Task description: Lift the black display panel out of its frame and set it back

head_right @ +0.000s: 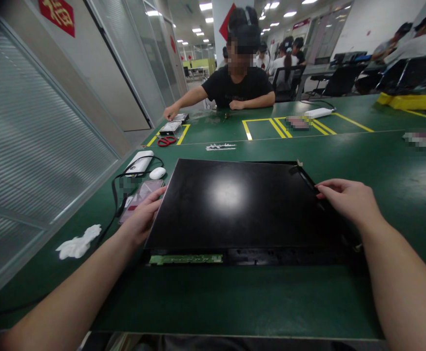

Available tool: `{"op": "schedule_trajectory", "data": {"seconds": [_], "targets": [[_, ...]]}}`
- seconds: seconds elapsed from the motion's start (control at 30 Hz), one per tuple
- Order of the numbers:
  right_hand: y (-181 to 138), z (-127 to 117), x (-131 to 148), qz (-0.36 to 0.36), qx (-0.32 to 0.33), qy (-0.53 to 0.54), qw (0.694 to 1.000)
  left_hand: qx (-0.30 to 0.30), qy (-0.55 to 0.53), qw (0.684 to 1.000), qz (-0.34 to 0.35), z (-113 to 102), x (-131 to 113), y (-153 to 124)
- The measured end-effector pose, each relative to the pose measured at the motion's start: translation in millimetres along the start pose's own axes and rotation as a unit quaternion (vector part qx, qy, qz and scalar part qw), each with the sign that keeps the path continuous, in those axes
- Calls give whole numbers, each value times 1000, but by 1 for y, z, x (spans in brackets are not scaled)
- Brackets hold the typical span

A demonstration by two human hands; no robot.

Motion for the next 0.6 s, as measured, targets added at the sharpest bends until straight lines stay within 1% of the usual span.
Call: {"op": "schedule_trajectory", "data": {"seconds": [0.3, 0.43, 0.6], "targets": [[-3, -4, 4, -7, -5, -5, 1000, 20, 34, 999, 11, 7, 1, -6], [-2, -2, 6, -10, 0, -5, 1000, 31, 27, 999, -3, 7, 3, -4], [-1, -1, 6, -10, -2, -13, 1000, 45, -6, 999, 16, 7, 0, 0]]}}
Point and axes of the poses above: each hand's wrist, its own y-axis towards the middle knuckle, its own z-axis out of the palm, x = y × z, the point moved 7 cm from there along y, towards the middle knuckle, and after that the axes turned 6 degrees about y, right-handed, at the moved point
